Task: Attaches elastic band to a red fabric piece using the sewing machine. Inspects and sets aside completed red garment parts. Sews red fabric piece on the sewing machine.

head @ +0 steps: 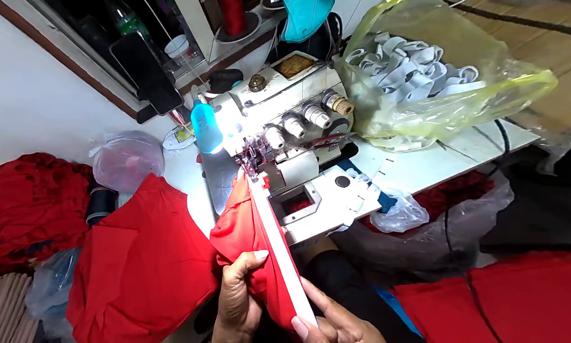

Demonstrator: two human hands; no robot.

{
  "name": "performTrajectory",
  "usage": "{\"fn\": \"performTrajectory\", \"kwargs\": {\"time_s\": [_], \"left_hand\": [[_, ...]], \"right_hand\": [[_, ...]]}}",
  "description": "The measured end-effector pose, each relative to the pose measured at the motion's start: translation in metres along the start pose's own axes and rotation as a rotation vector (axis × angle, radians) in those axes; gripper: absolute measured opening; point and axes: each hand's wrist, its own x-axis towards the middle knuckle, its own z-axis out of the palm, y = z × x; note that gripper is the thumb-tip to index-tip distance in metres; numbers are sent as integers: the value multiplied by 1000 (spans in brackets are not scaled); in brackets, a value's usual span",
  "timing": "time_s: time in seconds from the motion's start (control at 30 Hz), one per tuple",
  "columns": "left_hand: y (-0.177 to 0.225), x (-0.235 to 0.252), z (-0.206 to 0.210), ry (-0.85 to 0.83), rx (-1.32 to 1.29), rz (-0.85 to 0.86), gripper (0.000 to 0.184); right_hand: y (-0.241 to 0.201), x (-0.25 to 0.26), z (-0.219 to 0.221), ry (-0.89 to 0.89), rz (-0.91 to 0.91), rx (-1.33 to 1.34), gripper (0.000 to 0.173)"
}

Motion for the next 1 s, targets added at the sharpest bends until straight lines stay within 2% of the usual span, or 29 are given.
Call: {"fn": "performTrajectory", "kwargs": {"time_s": [0.33, 0.57, 0.8, 1.0], "left_hand": [[3, -2, 8, 10, -25, 5, 9], [11, 11, 13, 55, -3, 121, 9], [22, 9, 15, 195, 77, 278, 9], [25, 3, 16, 275, 187, 363, 14]], "right_hand": [[-6, 10, -11, -32, -17, 77, 53], [-10, 54, -5, 13, 16, 45, 52], [7, 112, 12, 118, -59, 134, 39], [3, 140, 21, 159, 15, 67, 10]]}}
